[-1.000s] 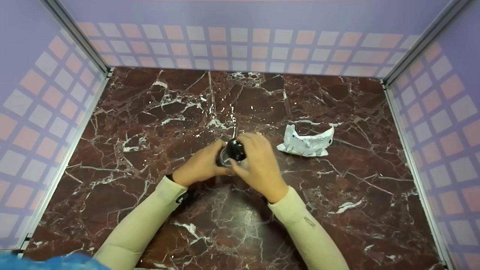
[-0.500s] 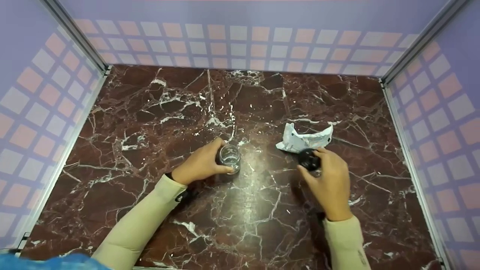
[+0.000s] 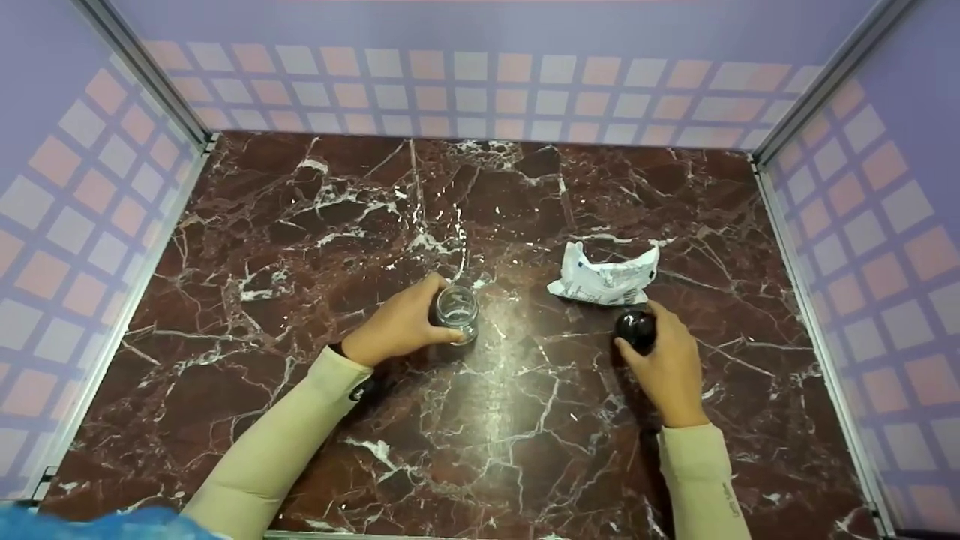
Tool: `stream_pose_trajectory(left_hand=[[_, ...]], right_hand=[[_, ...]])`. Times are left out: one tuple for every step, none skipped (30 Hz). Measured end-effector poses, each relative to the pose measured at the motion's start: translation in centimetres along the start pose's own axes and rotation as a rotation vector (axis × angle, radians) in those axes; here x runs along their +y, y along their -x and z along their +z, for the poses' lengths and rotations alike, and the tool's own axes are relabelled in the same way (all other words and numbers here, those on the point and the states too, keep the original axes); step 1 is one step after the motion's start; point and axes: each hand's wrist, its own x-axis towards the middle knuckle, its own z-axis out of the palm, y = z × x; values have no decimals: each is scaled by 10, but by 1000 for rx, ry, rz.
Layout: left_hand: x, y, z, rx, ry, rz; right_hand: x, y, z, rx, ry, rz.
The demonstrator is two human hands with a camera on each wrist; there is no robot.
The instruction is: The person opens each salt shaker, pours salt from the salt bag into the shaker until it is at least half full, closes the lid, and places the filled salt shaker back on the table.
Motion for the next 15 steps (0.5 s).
stream_pose_trajectory(left_hand=[[0,0,0,0,-1,-3],[0,0,0,-2,2,-6],[0,0,-1,-6,6,-10],[1,0,-1,-10,9,-11],[1,0,-1,-14,16,-13],[1,0,-1,-15,15,-11],[1,0,-1,-13,12,-6],[1,0,-1,-11,12,-1],[0,-1,0,-7,7,4],[0,-1,0,-1,1,9],[0,-1,0,4,-3,14],[0,-1,0,9,-10,18],[0,-1,0,12,-9,18],[0,-1,0,14,-8,19],[-1,0,0,16,-8,17]], right_hand=[[1,-1,0,-19,6,4],[1,-1,0,-40,15,3],[2,-2,0,-60,27,4],[2,-2,0,-80,37,5],[3,-2,0,-98,44,10],[3,-2,-1,-117,51,14],[3,-2,-1,-133,56,17],[4,-1,-1,-149,57,20],[5,-1,-1,-161,59,24],[5,-1,-1,-175,61,28],[6,-1,-1,-189,63,32],[6,-1,-2,-205,66,38],[6,-2,-2,-219,68,46],[6,-2,-2,-234,70,55],[7,-3,-2,-249,71,63]])
